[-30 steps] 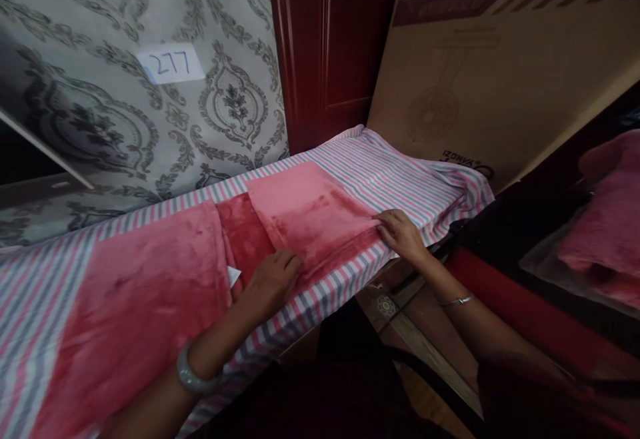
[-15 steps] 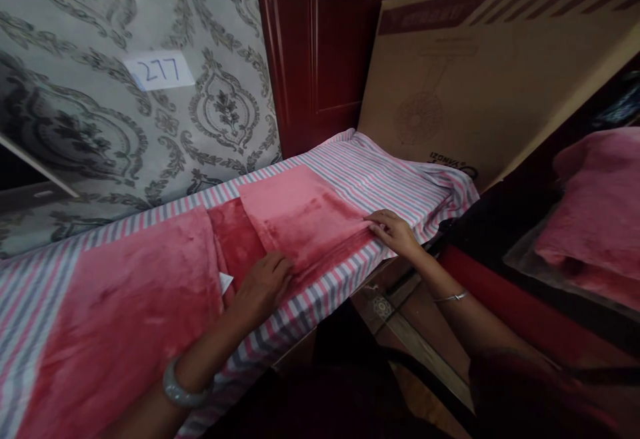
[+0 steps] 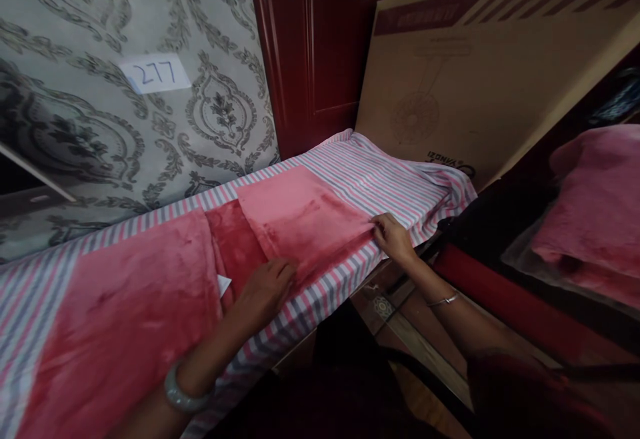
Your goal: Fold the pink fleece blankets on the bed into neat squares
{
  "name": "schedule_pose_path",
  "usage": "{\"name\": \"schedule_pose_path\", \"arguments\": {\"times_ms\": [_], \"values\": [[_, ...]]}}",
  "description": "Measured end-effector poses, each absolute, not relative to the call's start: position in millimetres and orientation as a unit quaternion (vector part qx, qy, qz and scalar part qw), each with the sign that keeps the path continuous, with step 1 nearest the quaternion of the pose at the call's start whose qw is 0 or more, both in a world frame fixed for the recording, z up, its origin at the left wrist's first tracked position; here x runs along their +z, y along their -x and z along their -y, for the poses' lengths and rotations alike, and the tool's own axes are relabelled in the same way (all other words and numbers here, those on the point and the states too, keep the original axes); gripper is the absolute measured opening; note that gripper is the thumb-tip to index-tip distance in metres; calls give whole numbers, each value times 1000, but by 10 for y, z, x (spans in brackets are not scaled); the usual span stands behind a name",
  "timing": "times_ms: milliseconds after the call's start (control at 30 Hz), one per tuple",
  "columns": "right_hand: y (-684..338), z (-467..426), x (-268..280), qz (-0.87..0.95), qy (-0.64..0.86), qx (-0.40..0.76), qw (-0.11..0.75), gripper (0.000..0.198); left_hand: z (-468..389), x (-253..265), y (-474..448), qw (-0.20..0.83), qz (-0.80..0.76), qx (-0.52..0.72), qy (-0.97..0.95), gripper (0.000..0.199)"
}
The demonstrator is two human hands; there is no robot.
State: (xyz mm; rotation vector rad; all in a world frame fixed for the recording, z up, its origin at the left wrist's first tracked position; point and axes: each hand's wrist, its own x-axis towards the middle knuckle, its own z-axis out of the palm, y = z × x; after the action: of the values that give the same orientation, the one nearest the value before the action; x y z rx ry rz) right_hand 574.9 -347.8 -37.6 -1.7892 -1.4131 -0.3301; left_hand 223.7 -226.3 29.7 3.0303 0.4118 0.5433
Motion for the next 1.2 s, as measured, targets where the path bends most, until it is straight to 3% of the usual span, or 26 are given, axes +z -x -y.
{"name": "schedule_pose_path", "arguments": {"times_ms": [200,400,567,733,900,1200], "values": [[-5734,3533,-313,582,695,-125,403,26,2342,298,-2204,60,-156,160,-973,20],[-5531,3496,-166,682,633,-158,330,47,2428,261,-2274,43,-194,153,-968,32],[-5445,3351,-280,716,600,-176,310,44,2474,161,-2339,-22,-208,130,-969,23],[-5481,3301,-401,711,583,-200,340,39,2504,148,-2328,-48,-198,152,-967,34],[-5491,3326,-433,708,582,-188,354,38,2503,118,-2288,-51,-209,136,-967,24],[-5243,3310,37,701,589,-129,381,37,2555,74,-2282,-67,-195,135,-969,22]]}}
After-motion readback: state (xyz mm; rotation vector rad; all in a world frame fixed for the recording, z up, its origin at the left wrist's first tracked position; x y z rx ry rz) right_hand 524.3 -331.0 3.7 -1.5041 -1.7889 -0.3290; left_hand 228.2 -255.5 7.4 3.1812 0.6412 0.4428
